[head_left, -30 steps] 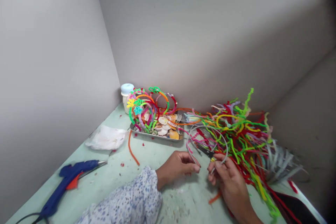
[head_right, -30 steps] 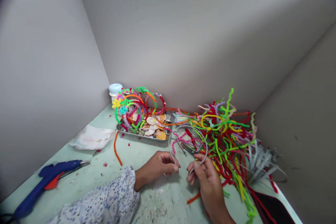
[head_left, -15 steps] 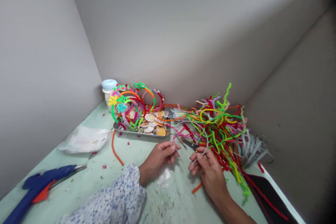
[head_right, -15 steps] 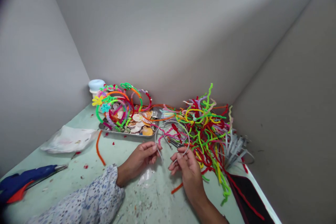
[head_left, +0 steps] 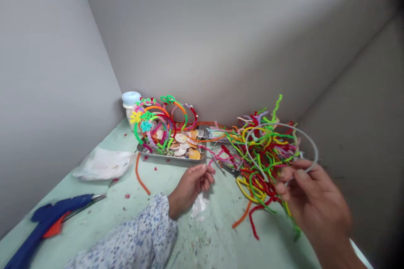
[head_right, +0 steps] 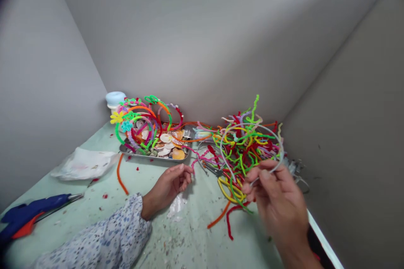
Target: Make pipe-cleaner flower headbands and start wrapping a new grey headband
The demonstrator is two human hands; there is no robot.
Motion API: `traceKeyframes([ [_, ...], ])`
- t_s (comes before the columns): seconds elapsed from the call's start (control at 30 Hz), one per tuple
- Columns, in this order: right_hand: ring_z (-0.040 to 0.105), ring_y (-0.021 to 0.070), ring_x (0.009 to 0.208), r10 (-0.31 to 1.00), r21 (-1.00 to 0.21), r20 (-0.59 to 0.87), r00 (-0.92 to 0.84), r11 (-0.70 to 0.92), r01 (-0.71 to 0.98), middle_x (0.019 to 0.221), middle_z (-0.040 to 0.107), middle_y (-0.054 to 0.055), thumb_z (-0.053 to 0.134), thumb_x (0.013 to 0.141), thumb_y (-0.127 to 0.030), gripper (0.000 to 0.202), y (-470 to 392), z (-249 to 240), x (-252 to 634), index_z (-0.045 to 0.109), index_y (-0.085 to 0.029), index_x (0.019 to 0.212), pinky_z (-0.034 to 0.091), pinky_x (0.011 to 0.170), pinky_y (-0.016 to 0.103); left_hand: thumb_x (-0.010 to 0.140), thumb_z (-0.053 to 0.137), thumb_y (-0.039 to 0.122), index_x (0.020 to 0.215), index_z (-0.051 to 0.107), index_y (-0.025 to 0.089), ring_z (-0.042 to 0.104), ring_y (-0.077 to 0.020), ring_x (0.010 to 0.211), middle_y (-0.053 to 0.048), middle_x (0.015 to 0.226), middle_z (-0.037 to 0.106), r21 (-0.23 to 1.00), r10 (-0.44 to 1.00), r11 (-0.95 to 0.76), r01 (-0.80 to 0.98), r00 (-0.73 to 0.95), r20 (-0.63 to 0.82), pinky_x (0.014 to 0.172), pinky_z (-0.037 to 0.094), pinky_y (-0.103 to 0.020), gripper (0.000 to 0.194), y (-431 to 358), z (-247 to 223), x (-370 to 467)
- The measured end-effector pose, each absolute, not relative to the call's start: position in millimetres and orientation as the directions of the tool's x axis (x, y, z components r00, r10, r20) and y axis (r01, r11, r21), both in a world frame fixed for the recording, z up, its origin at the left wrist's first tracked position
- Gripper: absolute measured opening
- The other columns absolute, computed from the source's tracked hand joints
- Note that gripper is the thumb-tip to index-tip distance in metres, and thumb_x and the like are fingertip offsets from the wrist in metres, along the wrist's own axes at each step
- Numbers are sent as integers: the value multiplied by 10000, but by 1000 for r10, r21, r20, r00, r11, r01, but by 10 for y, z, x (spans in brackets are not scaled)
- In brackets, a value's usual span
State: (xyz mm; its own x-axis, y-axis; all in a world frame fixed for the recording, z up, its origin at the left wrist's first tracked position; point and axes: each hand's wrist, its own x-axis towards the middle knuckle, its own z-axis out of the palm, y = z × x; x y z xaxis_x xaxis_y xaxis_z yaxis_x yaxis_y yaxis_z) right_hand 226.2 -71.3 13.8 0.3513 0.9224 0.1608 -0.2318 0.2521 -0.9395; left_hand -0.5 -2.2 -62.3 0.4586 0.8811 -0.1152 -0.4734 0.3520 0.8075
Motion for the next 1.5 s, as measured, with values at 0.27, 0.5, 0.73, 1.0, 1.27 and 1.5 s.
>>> traceKeyframes([
  [0.27, 540, 168, 471, 996, -996, 28, 88, 20, 86, 619, 592, 24, 663, 737, -416, 284, -889, 182, 2253, 607, -238, 950, 417, 388, 267, 779, 602, 416, 798, 638, 107, 453, -55, 479, -9, 611, 558, 808, 937, 281, -518, 328, -116, 468, 342, -172, 311, -7, -621, -14],
  [0.5, 535, 142, 555, 868, -847, -168, -467, 115, 519, 613, 600, -11, 542, 822, -304, 120, -1000, 138, 1906, 622, -255, 746, 387, 520, 229, 766, 625, 393, 751, 614, 117, 431, -39, 470, 20, 576, 520, 802, 975, 209, -560, 182, -126, 455, 315, -149, 277, 1, -539, -9],
  [0.73, 545, 125, 553, 838, -827, -174, -517, 161, 539, 672, 627, -22, 461, 863, -251, 139, -1024, 177, 1819, 593, -252, 818, 369, 520, 201, 794, 569, 463, 755, 613, 119, 401, -51, 466, 13, 577, 507, 890, 974, 146, -431, 219, -54, 458, 290, -174, 349, 53, -490, 124],
  [1.0, 532, 113, 626, 844, -622, -194, -499, 287, 728, 723, 629, 1, 463, 836, -202, 113, -982, 3, 1702, 563, -198, 785, 322, 560, 192, 798, 582, 421, 770, 598, 134, 416, -66, 539, -4, 684, 539, 972, 971, 15, -235, 235, 41, 498, 306, -190, 289, 18, -645, 224],
  [1.27, 567, 122, 640, 835, -612, -238, -497, 268, 744, 789, 673, 17, 523, 829, -285, 167, -975, -20, 1673, 641, -210, 920, 333, 563, 201, 816, 552, 428, 772, 597, 128, 418, -60, 496, 4, 640, 507, 975, 943, 78, -207, 333, -5, 466, 320, -189, 307, -33, -657, 197],
  [1.5, 628, 171, 730, 984, -467, 116, -138, 177, 866, 809, 693, 30, 424, 884, -314, 250, -360, -35, 2160, 653, -220, 918, 401, 662, 252, 803, 581, 408, 740, 604, 127, 381, -52, 489, 20, 582, 451, 953, 941, 131, -273, 337, -33, 445, 290, -171, 288, 26, -673, 162],
])
